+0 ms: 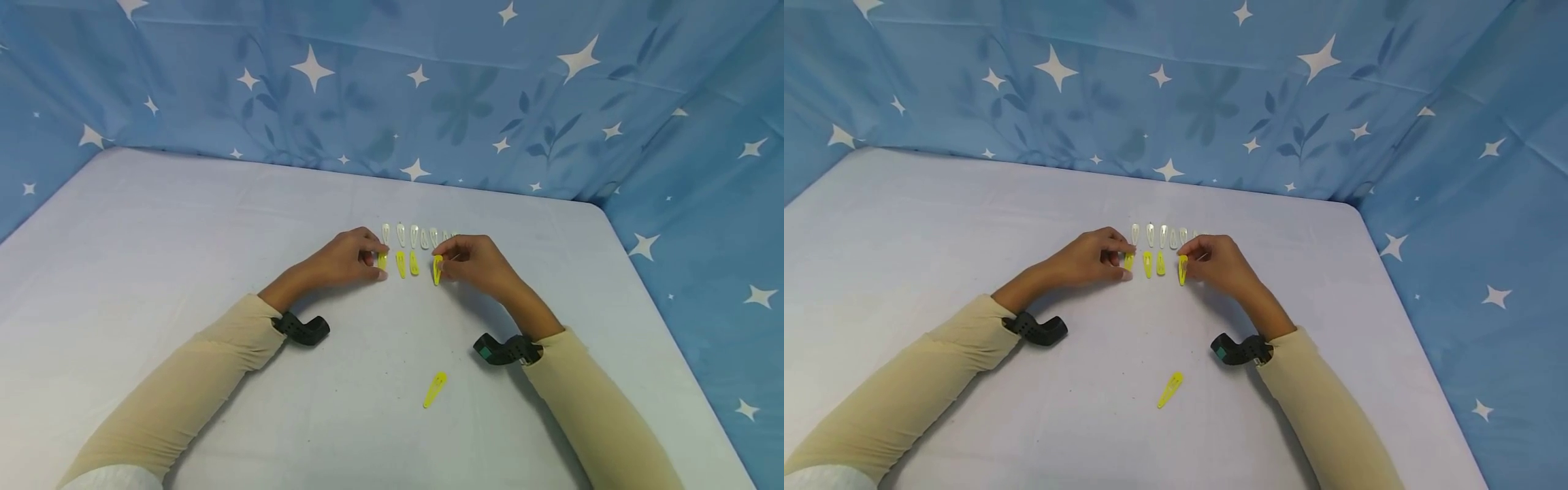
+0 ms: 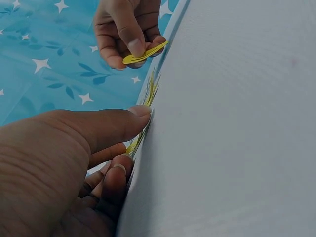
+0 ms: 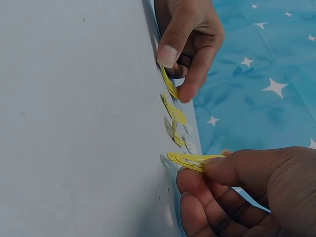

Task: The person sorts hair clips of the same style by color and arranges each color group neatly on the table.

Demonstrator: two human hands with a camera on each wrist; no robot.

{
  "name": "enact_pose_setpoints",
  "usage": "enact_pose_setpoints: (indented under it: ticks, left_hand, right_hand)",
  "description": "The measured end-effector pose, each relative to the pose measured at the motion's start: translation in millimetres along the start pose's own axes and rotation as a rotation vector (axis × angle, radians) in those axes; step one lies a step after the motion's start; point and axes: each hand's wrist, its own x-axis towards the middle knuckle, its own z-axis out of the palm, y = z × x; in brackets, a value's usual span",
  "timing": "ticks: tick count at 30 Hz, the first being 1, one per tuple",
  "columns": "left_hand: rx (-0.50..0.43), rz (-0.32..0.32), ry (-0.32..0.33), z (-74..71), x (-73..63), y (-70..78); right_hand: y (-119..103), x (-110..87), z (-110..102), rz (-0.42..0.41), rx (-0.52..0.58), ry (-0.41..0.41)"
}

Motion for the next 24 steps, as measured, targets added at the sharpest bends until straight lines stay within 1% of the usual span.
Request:
enact_pose_setpoints:
  ticks: [12, 19, 24]
  left_hand:
    - [-0.005, -0.005, -0.001, 1.7, 1.4, -1.0]
    - [0.003, -0.008, -0.002, 0.3, 0.1, 1.5]
    - [0.0, 0.0, -0.002, 0.0, -0.1, 2.1]
  right_hand:
    - [-1.7, 12.9, 9.0, 0.014, 0.023, 0.009]
    - [-4.2, 16.3, 11.8, 0.093, -0.02, 0.012]
    - [-5.3, 19.7, 12.8, 0.113, -0.045, 0.004]
